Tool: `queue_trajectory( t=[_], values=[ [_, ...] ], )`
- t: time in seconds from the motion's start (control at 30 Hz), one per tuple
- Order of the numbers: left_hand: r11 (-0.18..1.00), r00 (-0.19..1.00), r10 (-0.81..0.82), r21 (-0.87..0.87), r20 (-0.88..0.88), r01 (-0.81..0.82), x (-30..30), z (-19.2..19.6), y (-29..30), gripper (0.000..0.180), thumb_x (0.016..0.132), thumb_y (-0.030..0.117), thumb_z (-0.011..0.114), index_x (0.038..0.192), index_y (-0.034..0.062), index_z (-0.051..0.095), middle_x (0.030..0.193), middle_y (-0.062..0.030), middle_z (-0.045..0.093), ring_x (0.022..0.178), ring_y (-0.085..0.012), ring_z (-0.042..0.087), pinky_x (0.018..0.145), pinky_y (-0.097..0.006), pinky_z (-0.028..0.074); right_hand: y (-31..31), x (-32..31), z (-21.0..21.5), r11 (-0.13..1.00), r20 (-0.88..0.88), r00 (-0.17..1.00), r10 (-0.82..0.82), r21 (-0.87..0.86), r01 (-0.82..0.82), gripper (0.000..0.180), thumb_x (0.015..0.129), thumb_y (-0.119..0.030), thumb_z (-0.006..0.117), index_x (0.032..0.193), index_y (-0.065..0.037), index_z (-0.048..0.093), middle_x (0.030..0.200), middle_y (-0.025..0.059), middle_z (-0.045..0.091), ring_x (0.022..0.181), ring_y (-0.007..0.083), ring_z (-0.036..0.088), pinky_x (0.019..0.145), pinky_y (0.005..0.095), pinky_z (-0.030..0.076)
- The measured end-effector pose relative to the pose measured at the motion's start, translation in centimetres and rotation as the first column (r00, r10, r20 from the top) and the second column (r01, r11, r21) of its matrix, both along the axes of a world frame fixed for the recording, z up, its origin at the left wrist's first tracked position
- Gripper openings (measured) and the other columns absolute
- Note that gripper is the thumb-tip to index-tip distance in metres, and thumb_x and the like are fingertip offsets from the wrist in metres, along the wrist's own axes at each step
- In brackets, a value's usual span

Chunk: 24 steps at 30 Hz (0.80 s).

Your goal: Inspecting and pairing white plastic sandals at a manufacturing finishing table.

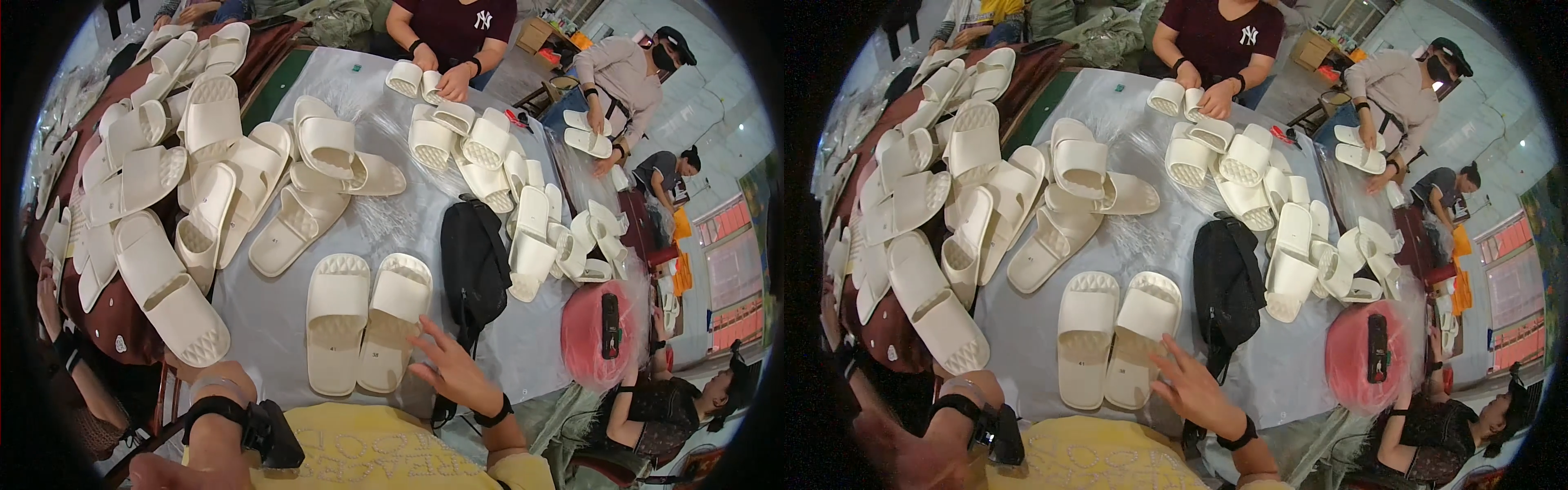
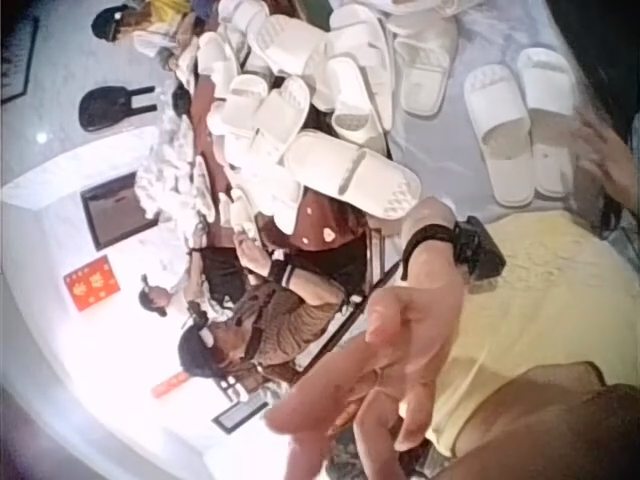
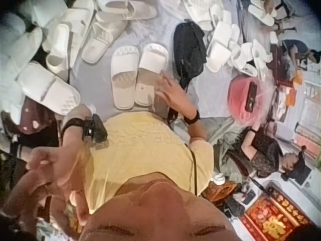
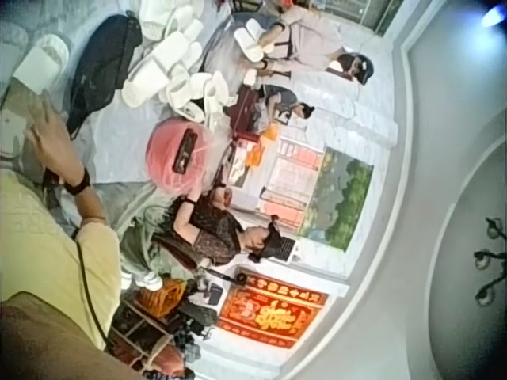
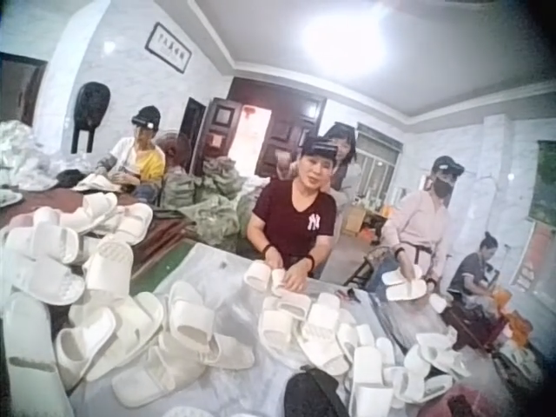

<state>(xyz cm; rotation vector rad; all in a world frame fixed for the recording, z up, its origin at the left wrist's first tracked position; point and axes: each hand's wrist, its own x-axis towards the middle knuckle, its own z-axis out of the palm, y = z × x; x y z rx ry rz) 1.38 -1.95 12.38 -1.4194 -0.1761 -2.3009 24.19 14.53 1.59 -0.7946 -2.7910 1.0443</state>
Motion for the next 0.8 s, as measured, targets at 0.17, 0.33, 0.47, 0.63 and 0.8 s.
queue_trajectory(
  t=[0.17,0.33,0.47,0.63,0.8],
  values=[
    [0.994,0.996,-0.067,0.086,0.05,0.063,-0.1,1.6,2.8,0.02,0.083,0.021,0.056,0.092,0.0039,0.059,0.092,-0.0055,0.061,0.083,-0.0235,0.057,0.067,-0.034,0.045,0.6,-0.1,0.9,0.998,-0.029,0.999,-0.015,0.065,0.017,0.042,0.079,-0.017,0.06,0.117,-0.007,0.045,0.132,0.0168,0.031,0.114,0.0341,0.04,0.091,0.0378,0.037],
    [0.977,0.988,-0.134,0.174,0.074,0.119,-0.1,2.9,4.3,0.021,0.083,0.022,0.056,0.093,0.004,0.059,0.094,-0.0059,0.061,0.084,-0.0244,0.057,0.067,-0.035,0.045,1.4,-0.8,1.4,0.991,-0.119,0.99,0.074,0.123,-0.06,0.041,0.08,-0.016,0.058,0.117,-0.007,0.045,0.13,0.0194,0.032,0.099,0.0363,0.048,0.082,0.0394,0.041],
    [0.962,0.983,-0.181,0.215,0.042,0.168,0.2,1.7,3.3,0.021,0.083,0.022,0.056,0.093,0.0041,0.06,0.094,-0.0061,0.061,0.085,-0.025,0.057,0.068,-0.035,0.045,4.8,-1.8,2.9,0.981,-0.115,0.985,0.125,0.16,-0.106,0.035,0.081,-0.016,0.057,0.113,-0.008,0.049,0.124,0.0157,0.04,0.1,0.0332,0.048,0.083,0.0377,0.04],
    [0.233,0.967,-0.256,-0.97,0.013,0.075,-1.9,-3.4,4.7,0.015,0.07,0.006,0.065,0.084,0.0054,0.059,0.097,-0.0076,0.058,0.083,-0.0216,0.057,0.072,-0.035,0.045,9.9,-7.8,0.8,0.878,-0.115,0.967,0.227,0.453,-0.152,0.018,0.076,-0.012,0.056,0.094,-0.011,0.059,0.092,0.0061,0.054,0.087,0.0245,0.052,0.073,0.0342,0.042],
    [-0.209,0.913,-0.4,-0.962,-0.079,-0.175,-0.7,-10.6,5.7,0.022,0.076,0.013,0.062,0.097,0.0068,0.06,0.093,-0.01,0.061,0.084,-0.0258,0.059,0.073,-0.031,0.046,12.6,-11.5,-5.5,0.729,0.117,0.949,0.292,0.615,-0.3,0.022,0.075,-0.009,0.049,0.092,-0.016,0.06,0.079,0.0054,0.052,0.08,0.0222,0.054,0.069,0.0326,0.039]
  ],
)
